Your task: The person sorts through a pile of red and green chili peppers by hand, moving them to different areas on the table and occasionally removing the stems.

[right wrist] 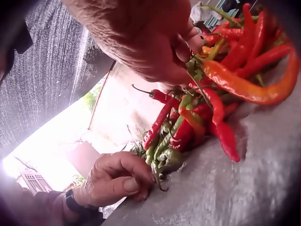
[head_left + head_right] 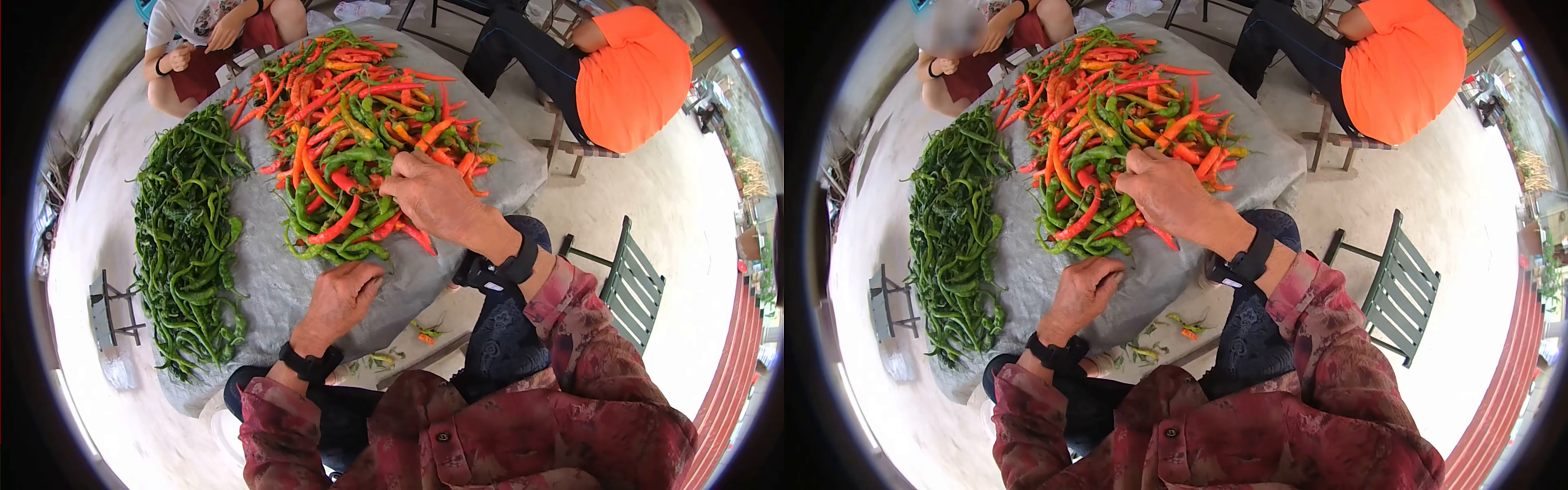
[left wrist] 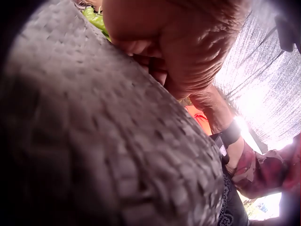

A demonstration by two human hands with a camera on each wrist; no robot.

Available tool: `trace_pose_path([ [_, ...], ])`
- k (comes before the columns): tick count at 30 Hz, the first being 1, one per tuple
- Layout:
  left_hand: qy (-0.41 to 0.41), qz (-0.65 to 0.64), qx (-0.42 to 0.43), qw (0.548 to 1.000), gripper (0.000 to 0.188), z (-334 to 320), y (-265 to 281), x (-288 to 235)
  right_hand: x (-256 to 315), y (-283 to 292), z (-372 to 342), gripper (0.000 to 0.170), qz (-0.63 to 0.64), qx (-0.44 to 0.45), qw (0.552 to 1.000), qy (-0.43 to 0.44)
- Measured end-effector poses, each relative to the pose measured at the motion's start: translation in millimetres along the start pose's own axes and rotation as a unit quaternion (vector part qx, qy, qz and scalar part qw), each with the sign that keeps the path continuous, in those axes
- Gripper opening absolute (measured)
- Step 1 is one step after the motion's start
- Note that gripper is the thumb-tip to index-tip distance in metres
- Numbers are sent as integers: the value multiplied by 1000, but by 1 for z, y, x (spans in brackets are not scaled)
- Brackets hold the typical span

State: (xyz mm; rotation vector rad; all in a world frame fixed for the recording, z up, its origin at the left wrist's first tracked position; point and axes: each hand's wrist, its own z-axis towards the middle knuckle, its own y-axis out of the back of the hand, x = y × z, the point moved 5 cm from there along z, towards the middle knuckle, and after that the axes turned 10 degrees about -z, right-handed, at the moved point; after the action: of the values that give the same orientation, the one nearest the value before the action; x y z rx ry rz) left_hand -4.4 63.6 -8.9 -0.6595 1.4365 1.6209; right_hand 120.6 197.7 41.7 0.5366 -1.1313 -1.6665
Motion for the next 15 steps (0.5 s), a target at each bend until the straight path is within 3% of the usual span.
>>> trace_pose_path([
  [10, -22, 10, 5, 1000, 12, 0, -2, 1, -1, -9, -3, 16, 0, -49, 999, -12],
  [13, -20, 18, 6, 1000, 13, 1, -3, 0, -6, 2, -3, 18, 44, -112, 992, -28],
  [15, -21, 17, 6, 1000, 13, 1, -3, -2, -27, 15, -3, 13, 39, -200, 967, -151],
])
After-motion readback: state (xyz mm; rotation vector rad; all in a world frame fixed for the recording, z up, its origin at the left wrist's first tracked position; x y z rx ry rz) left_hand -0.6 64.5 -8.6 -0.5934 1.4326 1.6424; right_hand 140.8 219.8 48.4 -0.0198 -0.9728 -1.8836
